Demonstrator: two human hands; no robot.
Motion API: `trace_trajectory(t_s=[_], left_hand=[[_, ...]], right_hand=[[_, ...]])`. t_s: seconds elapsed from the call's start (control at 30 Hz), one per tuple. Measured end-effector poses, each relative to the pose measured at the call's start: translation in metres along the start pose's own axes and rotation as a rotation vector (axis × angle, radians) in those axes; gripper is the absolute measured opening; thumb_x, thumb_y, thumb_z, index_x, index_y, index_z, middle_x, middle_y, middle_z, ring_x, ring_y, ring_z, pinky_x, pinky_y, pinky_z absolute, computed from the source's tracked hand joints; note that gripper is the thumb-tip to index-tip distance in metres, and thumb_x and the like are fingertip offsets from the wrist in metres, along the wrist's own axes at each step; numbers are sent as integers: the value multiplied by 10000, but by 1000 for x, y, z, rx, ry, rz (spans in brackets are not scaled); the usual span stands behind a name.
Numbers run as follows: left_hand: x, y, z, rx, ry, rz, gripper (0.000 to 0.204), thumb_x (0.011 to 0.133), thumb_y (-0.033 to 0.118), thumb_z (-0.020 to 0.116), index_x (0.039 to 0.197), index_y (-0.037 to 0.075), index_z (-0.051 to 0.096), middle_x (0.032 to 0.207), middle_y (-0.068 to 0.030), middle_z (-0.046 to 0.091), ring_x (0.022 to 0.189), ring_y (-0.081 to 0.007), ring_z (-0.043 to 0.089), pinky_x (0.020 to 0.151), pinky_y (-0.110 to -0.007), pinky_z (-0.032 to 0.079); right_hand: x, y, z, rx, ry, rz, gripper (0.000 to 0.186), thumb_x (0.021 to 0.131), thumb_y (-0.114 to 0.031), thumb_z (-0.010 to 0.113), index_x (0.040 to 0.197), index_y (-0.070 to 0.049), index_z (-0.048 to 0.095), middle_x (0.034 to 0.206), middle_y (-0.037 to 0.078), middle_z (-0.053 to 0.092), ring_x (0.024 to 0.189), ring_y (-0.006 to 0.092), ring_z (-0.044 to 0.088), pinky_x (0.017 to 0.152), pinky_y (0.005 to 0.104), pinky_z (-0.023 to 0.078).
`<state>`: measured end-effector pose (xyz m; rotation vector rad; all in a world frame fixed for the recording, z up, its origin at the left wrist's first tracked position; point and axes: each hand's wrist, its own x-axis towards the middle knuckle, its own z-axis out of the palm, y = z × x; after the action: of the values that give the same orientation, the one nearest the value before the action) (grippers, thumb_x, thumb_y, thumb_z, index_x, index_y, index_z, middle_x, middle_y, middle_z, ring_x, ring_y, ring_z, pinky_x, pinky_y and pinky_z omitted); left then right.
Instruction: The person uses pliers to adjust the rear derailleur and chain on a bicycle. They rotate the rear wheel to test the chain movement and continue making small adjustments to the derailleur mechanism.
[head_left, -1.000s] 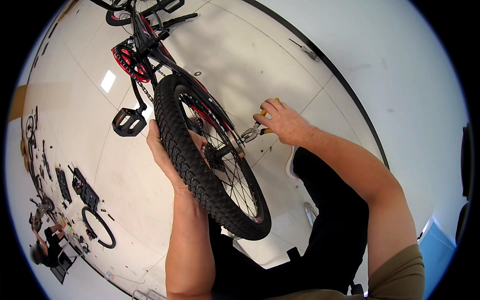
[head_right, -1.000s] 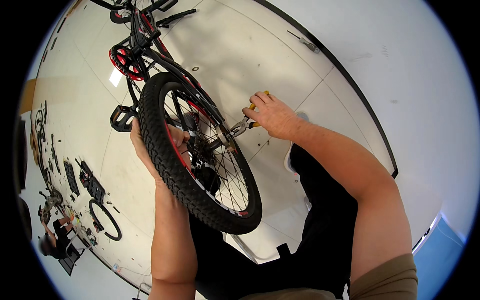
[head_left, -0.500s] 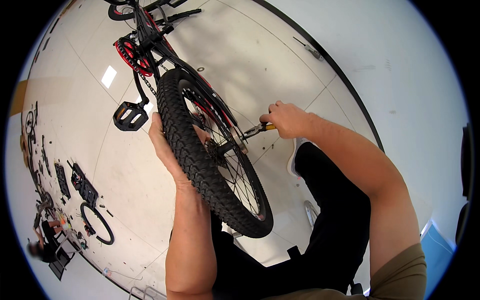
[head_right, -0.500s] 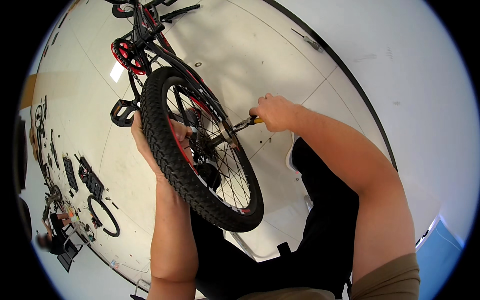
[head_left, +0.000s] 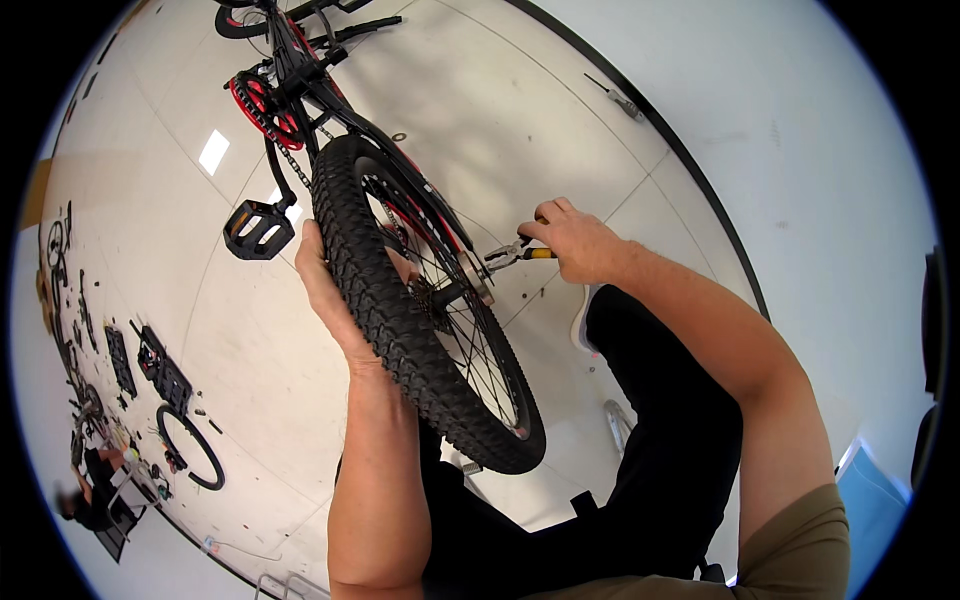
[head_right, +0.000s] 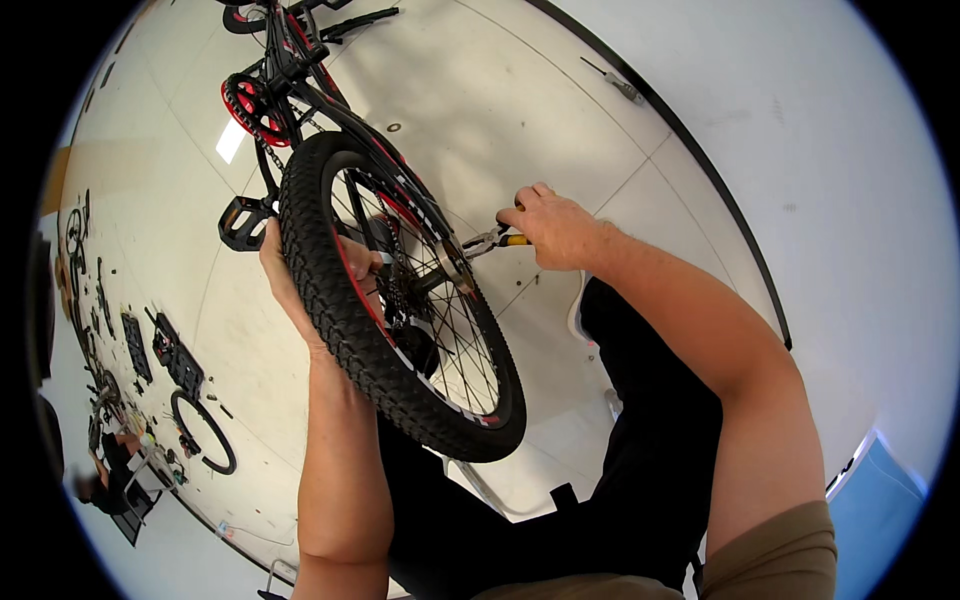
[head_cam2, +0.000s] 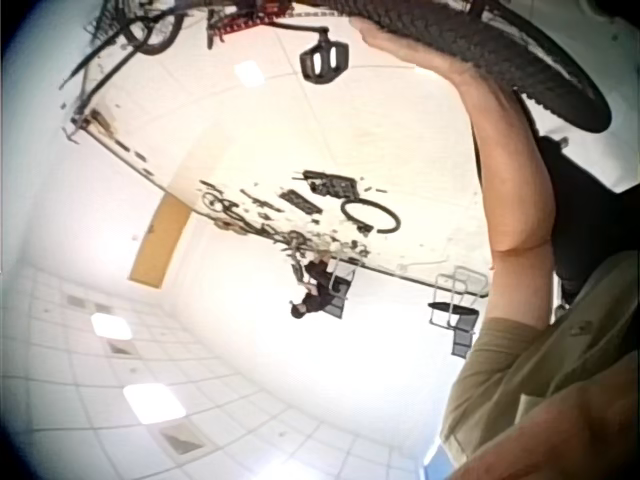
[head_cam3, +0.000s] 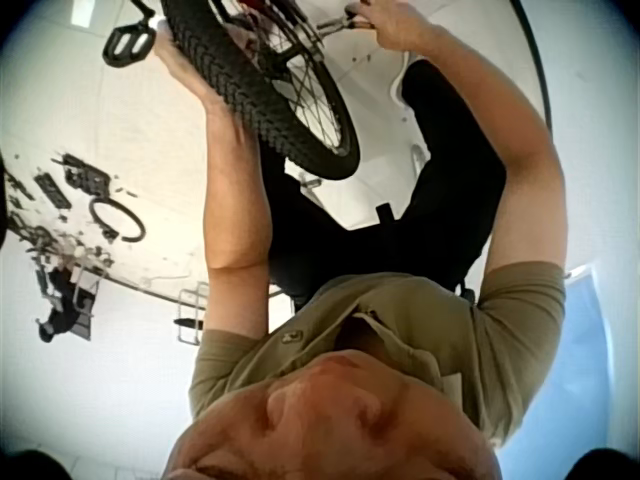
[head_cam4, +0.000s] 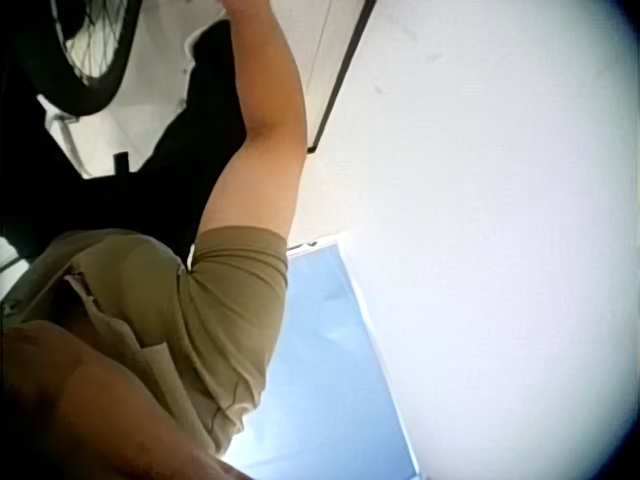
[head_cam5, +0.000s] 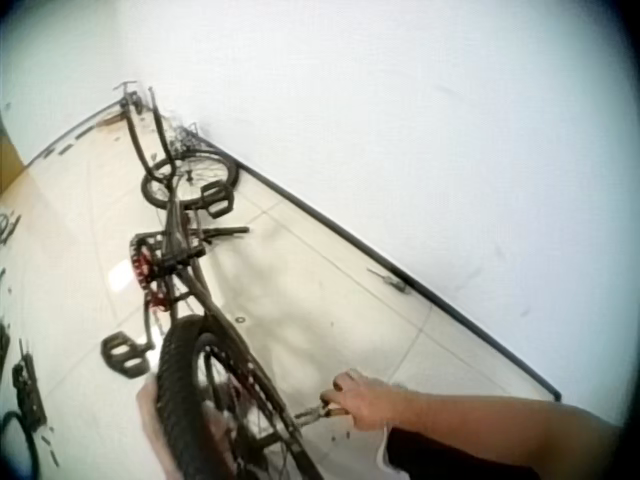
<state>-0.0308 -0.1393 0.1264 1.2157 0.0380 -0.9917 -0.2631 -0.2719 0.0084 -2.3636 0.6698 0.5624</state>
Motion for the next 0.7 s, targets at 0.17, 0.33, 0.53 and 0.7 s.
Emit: trace_trajectory(t_s=[0.17,0.33,0.53,0.7], left_hand=[[1,-3,1,1,-25,15,507,1071,539,468,872,96,615,547,-25,488,490,-190,500,550,-385,506],[4,-6,-7,14,-48,47,512,1067,545,474,880,92,621,546,-22,483,501,-188,505,572,-390,514],[4,-10,-6,98,-24,154,509,1067,543,476,903,86,632,559,-22,485,515,-187,509,597,-392,530],[3,-11,-4,131,-16,177,506,1074,532,469,899,86,630,561,-27,488,513,-187,506,592,-391,524]], right_hand=[[-3,7,9,-179,183,-128,687,707,102,738,1347,-106,597,1299,153,547,1282,353,509,1066,443,489],[2,4,1,-220,155,-148,662,718,78,765,1336,-105,616,1321,158,546,1279,345,510,1099,422,459],[4,3,-5,-259,120,-144,655,727,87,747,1339,-114,627,1334,153,543,1291,332,501,1113,417,446],[4,8,1,-258,117,-142,664,727,94,739,1347,-118,631,1322,151,545,1282,325,504,1094,411,461]])
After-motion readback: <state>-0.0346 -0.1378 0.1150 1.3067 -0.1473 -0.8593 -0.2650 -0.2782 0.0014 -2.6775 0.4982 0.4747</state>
